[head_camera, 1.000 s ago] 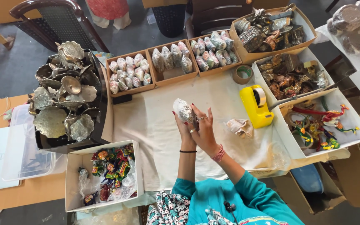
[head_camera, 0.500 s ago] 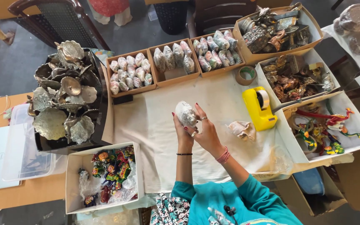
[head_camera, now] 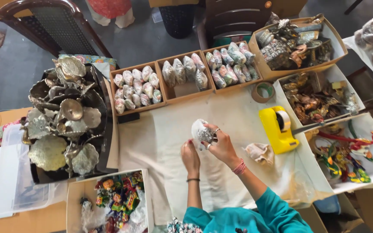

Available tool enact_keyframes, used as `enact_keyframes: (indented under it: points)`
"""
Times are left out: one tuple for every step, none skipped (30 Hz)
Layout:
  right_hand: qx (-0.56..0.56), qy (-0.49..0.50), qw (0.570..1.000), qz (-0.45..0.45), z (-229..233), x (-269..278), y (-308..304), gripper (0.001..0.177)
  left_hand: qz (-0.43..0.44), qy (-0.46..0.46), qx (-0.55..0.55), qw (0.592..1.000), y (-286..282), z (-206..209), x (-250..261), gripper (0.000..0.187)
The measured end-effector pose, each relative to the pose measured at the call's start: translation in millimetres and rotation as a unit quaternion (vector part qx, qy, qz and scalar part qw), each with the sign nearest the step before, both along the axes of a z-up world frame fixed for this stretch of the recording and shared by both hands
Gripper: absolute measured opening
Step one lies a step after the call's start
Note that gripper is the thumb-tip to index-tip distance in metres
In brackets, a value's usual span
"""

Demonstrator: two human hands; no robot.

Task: The person wipes a small metallic figurine with a white cloth. They place the figurine into a cardboard box and then pick up another figurine from a different box to wipe it as well.

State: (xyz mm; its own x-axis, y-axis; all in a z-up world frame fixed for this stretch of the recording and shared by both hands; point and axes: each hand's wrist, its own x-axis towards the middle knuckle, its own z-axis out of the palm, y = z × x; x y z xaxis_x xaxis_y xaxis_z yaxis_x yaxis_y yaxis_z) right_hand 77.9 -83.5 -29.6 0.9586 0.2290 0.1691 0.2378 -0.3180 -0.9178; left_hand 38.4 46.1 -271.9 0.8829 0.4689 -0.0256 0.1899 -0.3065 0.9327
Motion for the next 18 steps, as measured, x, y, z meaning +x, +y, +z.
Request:
enact_keyframes:
  points:
    - [-0.001, 0.000, 1.000, 0.001, -5, 12, 4, 0.063, 0.001, 0.000, -0.001, 1.000, 1, 16, -10, 0.049]
    - [-0.012, 0.009, 1.000, -0.017, -10, 24, 9, 0.063, 0.041, -0.017, 0.144, 0.989, 4, 33, -20, 0.050]
    - [-0.023, 0.018, 0.999, -0.035, -15, 37, 14, 0.063, 0.080, -0.034, 0.286, 0.954, 7, 50, -29, 0.059]
    - [-0.022, 0.018, 0.999, -0.033, -21, 54, 22, 0.063, 0.082, -0.033, 0.286, 0.954, 7, 53, -31, 0.059]
    - [-0.025, -0.009, 0.999, -0.042, -26, 71, 30, 0.063, 0.059, -0.009, 0.320, 0.946, 7, 55, -33, 0.059]
    - [-0.028, -0.033, 0.998, -0.050, -33, 84, 38, 0.064, 0.035, 0.019, 0.352, 0.935, 7, 58, -39, 0.059]
    - [-0.028, -0.030, 0.998, -0.049, -35, 101, 52, 0.064, 0.035, 0.023, 0.352, 0.935, 8, 63, -33, 0.059]
    - [-0.005, -0.038, 0.998, -0.048, -38, 117, 63, 0.063, 0.047, 0.046, 0.346, 0.936, 6, 67, -30, 0.060]
    - [0.018, -0.047, 0.998, -0.048, -40, 132, 75, 0.063, 0.058, 0.069, 0.341, 0.936, 4, 71, -28, 0.062]
    - [0.016, -0.044, 0.998, -0.040, -47, 146, 88, 0.063, 0.065, 0.074, 0.338, 0.936, 4, 71, -26, 0.062]
    - [0.004, -0.105, 0.993, -0.048, -53, 160, 100, 0.063, 0.063, 0.083, 0.337, 0.936, 4, 72, -25, 0.062]
    - [-0.005, -0.164, 0.985, -0.057, -59, 172, 114, 0.063, 0.060, 0.092, 0.339, 0.934, 6, 72, -25, 0.062]
    - [-0.003, -0.161, 0.986, -0.050, -67, 180, 124, 0.063, 0.065, 0.097, 0.339, 0.933, 8, 71, -24, 0.062]
    - [-0.006, -0.168, 0.984, -0.050, -75, 187, 133, 0.062, 0.067, 0.088, 0.343, 0.933, 8, 70, -24, 0.062]
    - [-0.010, -0.175, 0.983, -0.050, -83, 195, 142, 0.060, 0.068, 0.079, 0.348, 0.932, 7, 68, -23, 0.063]
    - [-0.008, -0.172, 0.984, -0.047, -94, 201, 146, 0.060, 0.070, 0.083, 0.349, 0.931, 7, 69, -21, 0.063]
    - [-0.018, -0.184, 0.982, -0.040, -105, 206, 150, 0.060, 0.074, 0.080, 0.356, 0.928, 7, 69, -19, 0.064]
    - [-0.031, -0.194, 0.980, -0.035, -116, 207, 152, 0.060, 0.075, 0.078, 0.361, 0.926, 6, 70, -21, 0.065]
